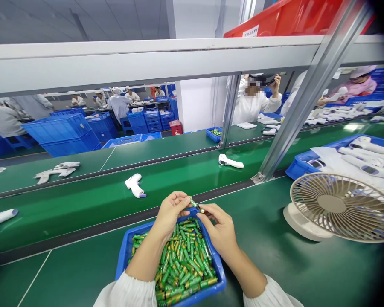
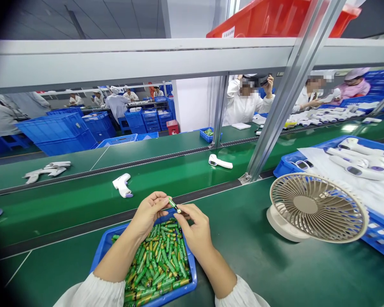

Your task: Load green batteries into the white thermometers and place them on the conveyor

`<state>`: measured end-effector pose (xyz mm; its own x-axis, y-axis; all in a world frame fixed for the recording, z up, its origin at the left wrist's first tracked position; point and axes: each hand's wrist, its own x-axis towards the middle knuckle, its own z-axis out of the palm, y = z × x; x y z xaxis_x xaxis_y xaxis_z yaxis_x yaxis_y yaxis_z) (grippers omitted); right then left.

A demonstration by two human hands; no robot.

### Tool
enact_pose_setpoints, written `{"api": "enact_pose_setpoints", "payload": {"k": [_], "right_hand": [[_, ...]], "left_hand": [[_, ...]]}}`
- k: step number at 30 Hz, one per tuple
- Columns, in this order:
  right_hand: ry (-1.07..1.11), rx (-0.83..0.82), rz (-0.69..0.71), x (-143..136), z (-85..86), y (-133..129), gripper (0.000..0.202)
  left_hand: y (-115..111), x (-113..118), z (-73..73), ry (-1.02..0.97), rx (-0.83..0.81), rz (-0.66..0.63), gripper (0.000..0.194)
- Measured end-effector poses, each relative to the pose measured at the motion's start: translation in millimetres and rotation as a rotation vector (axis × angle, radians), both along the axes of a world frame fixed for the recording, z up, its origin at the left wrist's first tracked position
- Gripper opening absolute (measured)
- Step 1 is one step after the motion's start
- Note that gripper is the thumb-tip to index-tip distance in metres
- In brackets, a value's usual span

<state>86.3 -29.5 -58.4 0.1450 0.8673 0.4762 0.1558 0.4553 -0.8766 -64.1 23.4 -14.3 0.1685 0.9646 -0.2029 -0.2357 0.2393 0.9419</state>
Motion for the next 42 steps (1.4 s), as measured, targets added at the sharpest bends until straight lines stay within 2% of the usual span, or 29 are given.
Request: {"api": "enact_pose_setpoints", "payload": {"k": [5, 7, 10, 14, 20, 24, 27, 30, 33, 37, 42], "right_hand": [[0.073, -0.083, -0.019, 0.3, -3.8, 3.1, 0.024], [0.158, -0.155, 0.000, 0.1, -5.7, 5.3, 0.027], [0.316, -0.246, 0.081, -0.7, -4.7, 7.6, 0.033], [0.442, -0.321, 0.207, -0.9, 0.2, 9.7, 0.041], [0.518, -0.331, 0.256, 0.4, -0.3, 12.7, 0.042], [0.492, -0.296, 0.281, -1.6, -2.2, 11.2, 0.035], [0.377, -0.243, 0.257, -2.6, -2.3, 9.6, 0.027], [0.294, -0.175, 0.220, -2.9, -2.3, 9.3, 0.022], [0.395, -0.216, 0.208, -2.6, -3.1, 10.5, 0.026], [0.553, -0.295, 0.172, -1.3, -2.8, 12.6, 0.051], [0.529, -0.344, 0.180, -0.2, 0.1, 13.9, 0.041]], "left_hand": [[-9.2, 6.1, 2.4, 0.235, 0.314, -0.072, 0.026], [-14.1, 10.3, 3.4, 0.308, 0.375, -0.117, 0.021], [-18.3, 15.6, 3.2, 0.326, 0.390, -0.147, 0.018], [-16.7, 16.0, -0.6, 0.332, 0.406, -0.115, 0.018], [-15.7, 13.2, -3.7, 0.361, 0.420, -0.125, 0.018], [-19.2, 13.4, -3.4, 0.407, 0.495, -0.085, 0.015], [-18.5, 12.8, -6.0, 0.502, 0.567, -0.022, 0.016], [-14.2, 12.4, -10.2, 0.389, 0.460, -0.042, 0.024], [-9.0, 12.7, -13.7, 0.261, 0.331, -0.108, 0.037], [-4.7, 13.3, -15.8, 0.242, 0.311, -0.062, 0.035], [-9.5, 15.5, -16.4, 0.243, 0.318, -0.068, 0.032]]}}
